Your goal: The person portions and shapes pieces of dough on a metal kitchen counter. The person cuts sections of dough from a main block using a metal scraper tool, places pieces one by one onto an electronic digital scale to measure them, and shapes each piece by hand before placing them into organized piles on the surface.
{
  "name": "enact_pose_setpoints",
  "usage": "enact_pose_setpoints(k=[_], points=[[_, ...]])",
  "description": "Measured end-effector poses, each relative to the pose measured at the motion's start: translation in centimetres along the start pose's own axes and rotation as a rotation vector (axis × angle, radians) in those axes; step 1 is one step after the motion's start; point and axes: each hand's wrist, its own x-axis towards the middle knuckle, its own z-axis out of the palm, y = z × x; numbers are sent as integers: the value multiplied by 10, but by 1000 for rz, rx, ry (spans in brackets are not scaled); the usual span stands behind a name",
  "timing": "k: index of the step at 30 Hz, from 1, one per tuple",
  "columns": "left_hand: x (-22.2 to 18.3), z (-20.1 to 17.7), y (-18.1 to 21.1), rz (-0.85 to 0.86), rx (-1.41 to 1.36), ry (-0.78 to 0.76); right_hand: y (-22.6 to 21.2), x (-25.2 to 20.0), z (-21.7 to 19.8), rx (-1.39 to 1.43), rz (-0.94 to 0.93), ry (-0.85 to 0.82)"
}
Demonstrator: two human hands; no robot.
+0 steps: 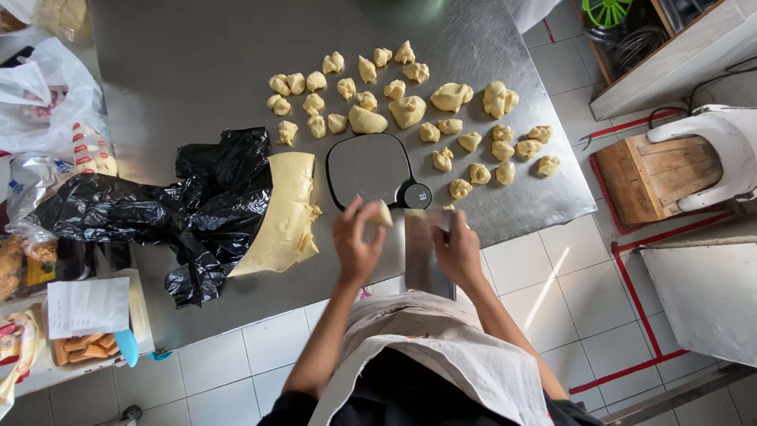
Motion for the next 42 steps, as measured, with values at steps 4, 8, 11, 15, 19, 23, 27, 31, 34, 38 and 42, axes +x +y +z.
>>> enact_pose_setpoints(k=[4, 8, 11, 15, 19, 23, 27, 31, 34, 38, 42], points=[[57, 10, -23, -9, 273, -95, 24, -3, -35, 379, 125, 101], [63, 14, -11, 13, 345, -20, 56, -8, -82, 407, 144, 233], [24, 24, 22, 121, 92, -162, 75, -18, -111, 363, 268, 323], [-28, 40, 66, 265, -128, -429, 83, -36, -126, 297, 228, 404], [-31, 60, 71, 170, -128, -506, 91, -39, -124, 296, 359, 401], [-1, 67, 82, 39, -359, -499, 97, -37, -133, 362, 305, 437], [8, 57, 125, 35, -374, -286, 89, -31, -153, 433, 259, 499], [-1, 50, 118, 181, -209, -233, 89, -29, -157, 460, 225, 529], [-19, 36, 94, 193, -120, -333, 97, -30, -153, 488, 245, 498], [-47, 29, 65, -106, -446, -347, 102, -30, -148, 431, 214, 457], [-55, 40, 48, -123, -371, -368, 80, -22, -135, 516, 189, 384]])
